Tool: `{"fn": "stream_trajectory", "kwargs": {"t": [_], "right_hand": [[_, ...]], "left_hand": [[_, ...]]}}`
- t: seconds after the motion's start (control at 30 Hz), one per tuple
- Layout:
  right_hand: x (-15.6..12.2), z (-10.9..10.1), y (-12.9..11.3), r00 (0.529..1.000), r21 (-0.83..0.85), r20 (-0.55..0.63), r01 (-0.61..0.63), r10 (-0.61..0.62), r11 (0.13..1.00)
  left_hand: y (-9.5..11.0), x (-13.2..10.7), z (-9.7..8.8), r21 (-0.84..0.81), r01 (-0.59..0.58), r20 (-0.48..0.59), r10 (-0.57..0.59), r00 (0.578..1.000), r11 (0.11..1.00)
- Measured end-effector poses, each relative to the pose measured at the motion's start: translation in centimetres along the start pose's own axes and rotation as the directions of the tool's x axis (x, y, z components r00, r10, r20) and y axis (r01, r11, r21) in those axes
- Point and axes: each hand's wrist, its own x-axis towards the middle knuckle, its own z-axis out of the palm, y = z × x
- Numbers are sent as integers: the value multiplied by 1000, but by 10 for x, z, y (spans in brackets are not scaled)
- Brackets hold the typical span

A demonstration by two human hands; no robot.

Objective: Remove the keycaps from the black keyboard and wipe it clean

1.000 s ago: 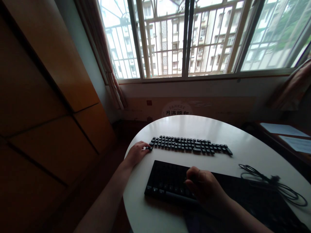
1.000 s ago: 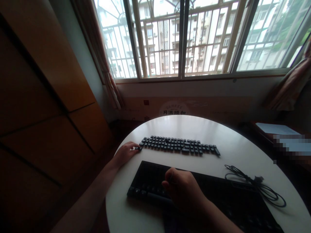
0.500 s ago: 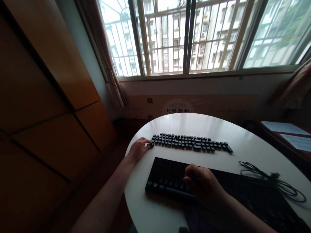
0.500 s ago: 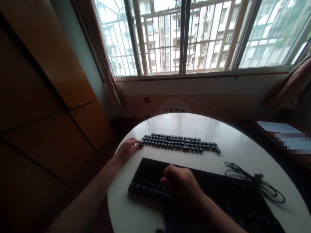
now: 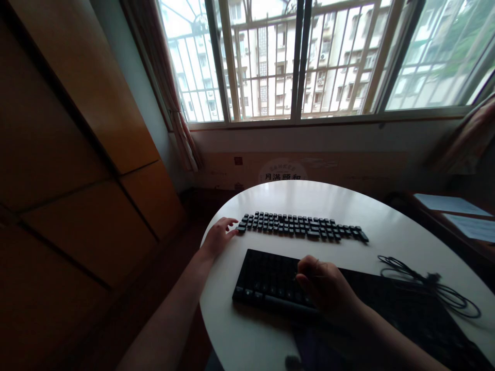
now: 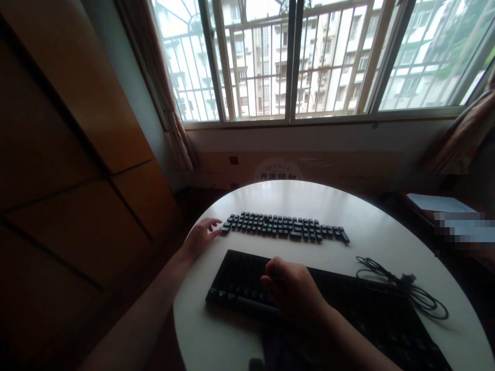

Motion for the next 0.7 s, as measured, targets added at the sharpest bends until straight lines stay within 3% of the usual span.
{"fn": "stream_trajectory", "kwargs": {"t": [0.17, 0.7], "right_hand": [[-1, 2, 11, 999, -55, -46, -10, 7, 998], [-2, 12, 11, 999, -107, -43, 0, -4, 994]], "left_hand": [[-6, -2, 1, -11, 17, -20, -17, 1000, 1000], [5, 1, 4, 10, -38, 38, 37, 999, 999]]}}
